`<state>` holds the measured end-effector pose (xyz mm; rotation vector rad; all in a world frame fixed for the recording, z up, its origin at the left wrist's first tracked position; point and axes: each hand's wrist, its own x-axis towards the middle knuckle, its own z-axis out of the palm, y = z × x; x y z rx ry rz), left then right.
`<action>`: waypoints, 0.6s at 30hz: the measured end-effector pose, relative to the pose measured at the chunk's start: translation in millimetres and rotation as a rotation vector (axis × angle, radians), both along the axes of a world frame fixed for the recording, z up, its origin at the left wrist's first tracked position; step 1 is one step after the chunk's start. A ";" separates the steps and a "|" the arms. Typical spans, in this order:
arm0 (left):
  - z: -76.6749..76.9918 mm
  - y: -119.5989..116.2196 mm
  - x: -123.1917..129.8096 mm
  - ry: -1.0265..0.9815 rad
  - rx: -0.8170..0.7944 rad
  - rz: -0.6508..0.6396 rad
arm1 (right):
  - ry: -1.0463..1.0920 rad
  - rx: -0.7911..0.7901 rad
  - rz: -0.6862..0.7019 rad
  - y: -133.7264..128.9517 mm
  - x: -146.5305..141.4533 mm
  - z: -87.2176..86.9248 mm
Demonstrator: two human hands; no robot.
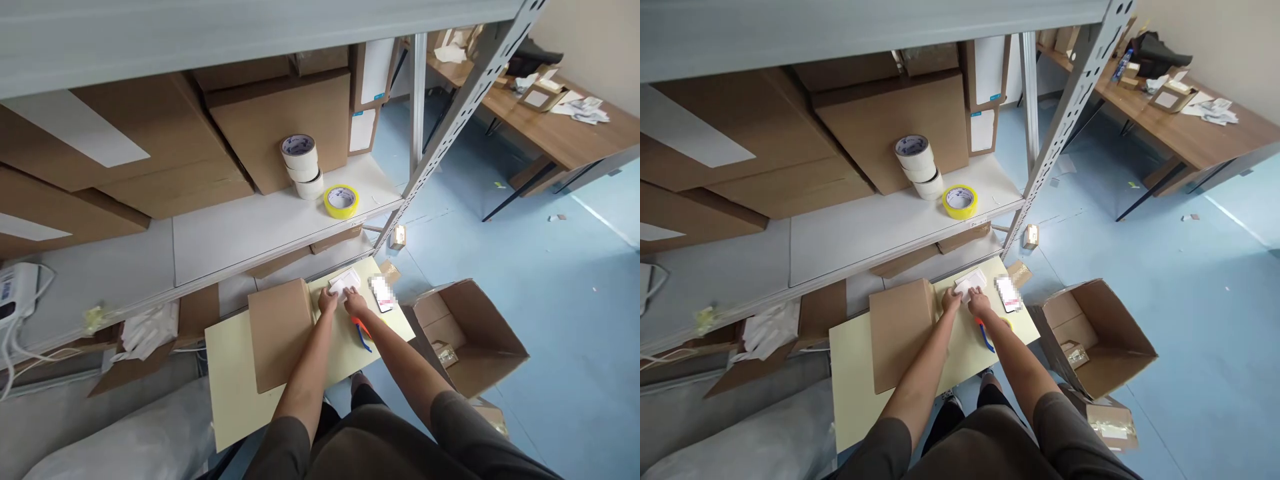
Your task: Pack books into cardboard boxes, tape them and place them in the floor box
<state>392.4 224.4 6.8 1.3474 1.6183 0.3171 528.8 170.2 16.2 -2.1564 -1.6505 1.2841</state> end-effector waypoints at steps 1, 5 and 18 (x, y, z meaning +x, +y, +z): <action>1.4 0.8 0.7 0.022 -0.012 0.021 | 0.011 0.005 -0.015 -0.5 -0.9 -0.5; 16.0 4.4 0.3 0.018 0.057 0.032 | 0.099 0.114 -0.165 0.2 7.1 0.4; 121.8 45.5 -43.3 -0.347 0.077 -0.375 | 0.710 0.297 -0.516 6.2 70.1 79.7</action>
